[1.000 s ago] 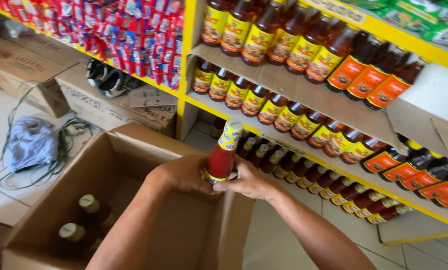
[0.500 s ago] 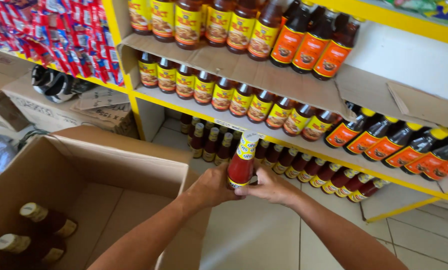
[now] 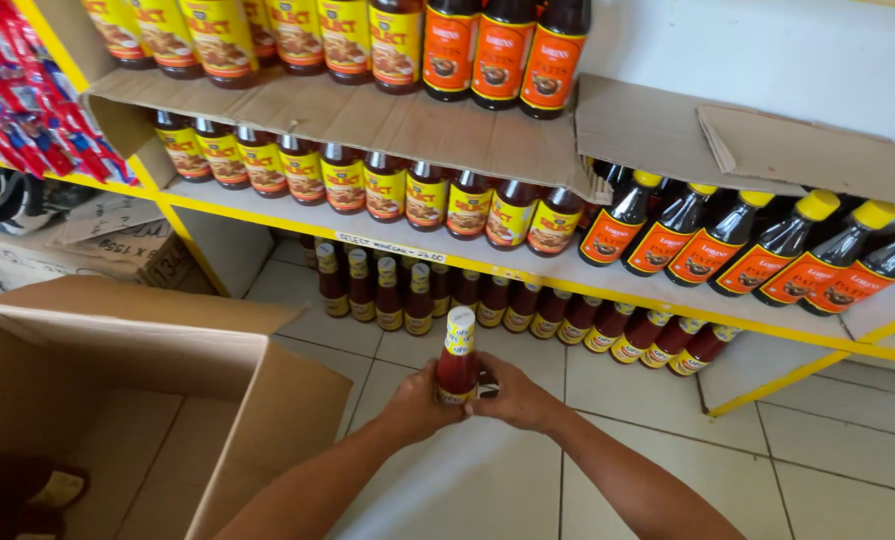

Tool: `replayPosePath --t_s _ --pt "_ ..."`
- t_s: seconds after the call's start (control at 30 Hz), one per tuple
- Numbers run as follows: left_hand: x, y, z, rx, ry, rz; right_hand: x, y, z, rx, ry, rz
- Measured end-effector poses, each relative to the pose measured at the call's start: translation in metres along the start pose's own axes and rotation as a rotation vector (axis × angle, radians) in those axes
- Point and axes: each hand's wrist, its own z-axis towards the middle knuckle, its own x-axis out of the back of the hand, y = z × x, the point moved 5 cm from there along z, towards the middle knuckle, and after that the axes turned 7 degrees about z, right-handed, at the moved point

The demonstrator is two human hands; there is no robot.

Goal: Transferring bottled sauces from a shipping box to grocery store shelves.

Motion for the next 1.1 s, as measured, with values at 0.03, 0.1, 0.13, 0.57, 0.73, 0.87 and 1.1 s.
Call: replayPosePath --t_s 0.03,0.1,0.13,0.57,0.73,0.87,1.1 --pt "-0.011 -0.005 0.004 0.002 -0.004 0.002 0.004 0.009 -0.001 -0.002 0.001 0.005" --pt "-0.033 -0.017 0.013 0.026 -0.052 0.005 0.014 0.029 -0.001 -0.065 0.030 -0.120" --pt "-0.039 -0.017 0.017 0.028 -0.055 0.008 0.018 0.036 -0.001 -0.066 0.031 -0.115" --pt "-0.107 -0.083 0.105 0.195 0.134 0.093 0.077 0.128 0.065 -0.050 0.029 0.013" --pt "-0.104 -0.095 0.128 0.256 0.249 0.076 0.090 0.163 0.108 -0.067 0.055 0.065" --pt "-0.109 -0.116 0.145 0.258 0.338 0.033 0.094 0.177 0.136 -0.114 0.095 0.104" --pt "-0.120 -0.139 0.166 0.224 0.482 0.038 0.102 0.203 0.165 -0.056 0.150 0.125"
